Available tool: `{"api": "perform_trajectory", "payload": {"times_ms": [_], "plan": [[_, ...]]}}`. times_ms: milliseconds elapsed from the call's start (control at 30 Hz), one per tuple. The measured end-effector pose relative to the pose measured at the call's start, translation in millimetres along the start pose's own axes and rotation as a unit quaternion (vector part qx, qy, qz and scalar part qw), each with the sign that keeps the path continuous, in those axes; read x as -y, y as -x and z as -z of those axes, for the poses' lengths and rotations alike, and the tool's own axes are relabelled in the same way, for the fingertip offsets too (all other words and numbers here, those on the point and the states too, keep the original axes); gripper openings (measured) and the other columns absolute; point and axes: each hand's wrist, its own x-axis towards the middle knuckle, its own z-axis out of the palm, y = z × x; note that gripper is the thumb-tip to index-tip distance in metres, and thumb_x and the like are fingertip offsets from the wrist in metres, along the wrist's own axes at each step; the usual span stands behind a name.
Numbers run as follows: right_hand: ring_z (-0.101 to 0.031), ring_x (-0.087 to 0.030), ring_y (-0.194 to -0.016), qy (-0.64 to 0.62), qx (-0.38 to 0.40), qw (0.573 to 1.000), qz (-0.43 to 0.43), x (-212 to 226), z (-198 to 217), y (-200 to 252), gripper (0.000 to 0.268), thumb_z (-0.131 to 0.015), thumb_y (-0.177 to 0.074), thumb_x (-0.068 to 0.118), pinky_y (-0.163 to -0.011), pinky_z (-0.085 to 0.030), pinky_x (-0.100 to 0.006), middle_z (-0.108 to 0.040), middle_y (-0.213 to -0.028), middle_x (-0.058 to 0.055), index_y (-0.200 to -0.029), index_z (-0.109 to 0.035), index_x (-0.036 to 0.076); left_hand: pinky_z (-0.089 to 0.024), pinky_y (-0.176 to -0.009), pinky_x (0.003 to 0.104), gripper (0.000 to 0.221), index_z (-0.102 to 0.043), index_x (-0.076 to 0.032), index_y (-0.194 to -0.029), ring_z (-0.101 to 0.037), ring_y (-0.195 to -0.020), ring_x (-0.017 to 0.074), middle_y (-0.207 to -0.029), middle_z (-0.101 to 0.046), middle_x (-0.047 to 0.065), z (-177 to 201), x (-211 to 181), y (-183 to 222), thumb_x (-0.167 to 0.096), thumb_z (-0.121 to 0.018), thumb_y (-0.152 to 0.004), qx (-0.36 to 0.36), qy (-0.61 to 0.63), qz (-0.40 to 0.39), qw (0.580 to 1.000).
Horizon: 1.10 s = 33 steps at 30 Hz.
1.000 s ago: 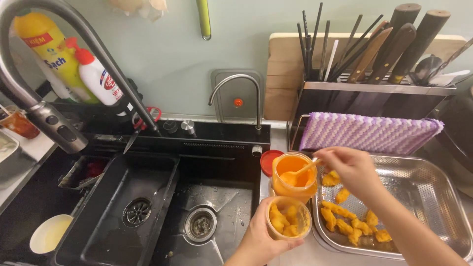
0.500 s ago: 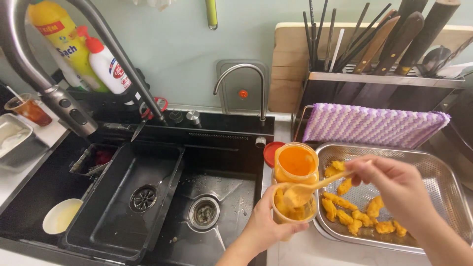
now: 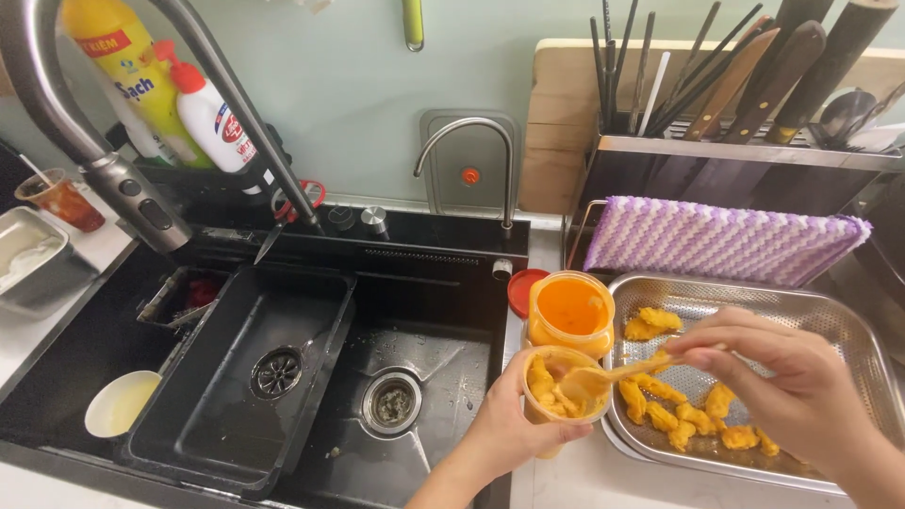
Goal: Seasoning fried food in a plastic container by shaking it.
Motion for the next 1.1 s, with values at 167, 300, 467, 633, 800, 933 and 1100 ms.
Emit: {"api": "perform_trajectory", "payload": {"times_ms": [167, 300, 467, 633, 800, 933, 1100], "plan": [[-0.063, -0.017, -0.058, 0.005, -0.043, 0.999, 0.02, 10.9, 4.3, -3.7, 0.011, -0.066, -0.066, 0.004, -0.047, -0.048, -0.025, -0.075, -0.073, -0.01, -0.07, -0.075, 0.0, -0.05, -0.086, 0.029, 0.065, -0.047, -0.009, -0.116, -0.061, -0.098, 0.0165, -0.106, -0.06, 0.006, 3.2, -1.6, 0.1, -0.02, -0.074, -0.058, 0.007, -0.008, 0.042, 0.999], [-0.049, -0.016, -0.048, 0.017, -0.111, 0.993, -0.021, 18.0, -3.8, -24.3, 0.015, -0.06, -0.08, 0.009, -0.039, -0.034, -0.024, -0.071, -0.071, -0.011, -0.085, -0.071, 0.0, -0.051, -0.083, 0.028, 0.066, -0.049, -0.009, -0.115, -0.063, -0.094, 0.0166, -0.102, -0.061, 0.005, 3.6, 12.3, -2.2, -0.025, -0.075, -0.057, 0.013, -0.02, 0.042, 0.999], [-0.063, -0.01, -0.055, 0.059, -0.083, 0.991, 0.082, -24.7, -33.8, -70.4, 0.013, -0.056, -0.082, 0.004, -0.037, -0.045, -0.015, -0.072, -0.08, -0.005, -0.085, -0.068, 0.008, -0.049, -0.085, 0.025, 0.064, -0.048, -0.009, -0.116, -0.062, -0.095, 0.0125, -0.104, -0.063, 0.004, 4.3, 13.0, -3.2, -0.016, -0.074, -0.058, 0.021, -0.002, 0.035, 0.999], [-0.058, -0.009, -0.069, 0.255, 0.069, 0.939, 0.221, -12.2, -66.8, -78.1, 0.012, -0.063, -0.073, 0.024, -0.067, -0.042, -0.026, -0.07, -0.075, 0.008, -0.071, -0.072, 0.016, -0.047, -0.092, 0.03, 0.069, -0.042, -0.002, -0.119, -0.059, -0.104, 0.0184, -0.11, -0.058, 0.012, 6.8, 18.9, -6.0, -0.02, -0.073, -0.06, 0.035, -0.006, 0.013, 0.999], [-0.051, -0.01, -0.043, 0.105, 0.033, 0.991, 0.072, -18.4, -64.0, -78.8, 0.012, -0.065, -0.073, 0.017, -0.044, -0.043, -0.021, -0.066, -0.061, -0.002, -0.076, -0.074, 0.01, -0.048, -0.089, 0.029, 0.066, -0.044, -0.003, -0.116, -0.06, -0.1, 0.0167, -0.106, -0.06, 0.01, 10.5, 25.7, -5.1, -0.018, -0.075, -0.059, 0.028, 0.024, 0.006, 0.999], [-0.039, -0.01, -0.034, -0.063, -0.035, 0.991, -0.11, -22.9, -51.6, -74.7, 0.017, -0.061, -0.079, 0.012, -0.028, -0.028, -0.019, -0.073, -0.068, -0.012, -0.086, -0.073, 0.002, -0.048, -0.088, 0.027, 0.068, -0.046, -0.005, -0.118, -0.06, -0.099, 0.0149, -0.107, -0.061, 0.007, 8.2, 29.6, -5.0, -0.017, -0.076, -0.058, 0.017, 0.016, 0.015, 1.0], [-0.027, -0.009, -0.033, -0.121, -0.103, 0.973, -0.168, -32.6, -35.7, -68.3, 0.02, -0.055, -0.088, 0.014, -0.028, -0.021, -0.018, -0.07, -0.077, -0.015, -0.095, -0.07, 0.003, -0.05, -0.088, 0.026, 0.067, -0.045, -0.006, -0.118, -0.061, -0.099, 0.0141, -0.107, -0.06, 0.007, 6.7, 14.8, -5.9, -0.018, -0.075, -0.059, 0.026, 0.017, 0.057, 0.998]]}}
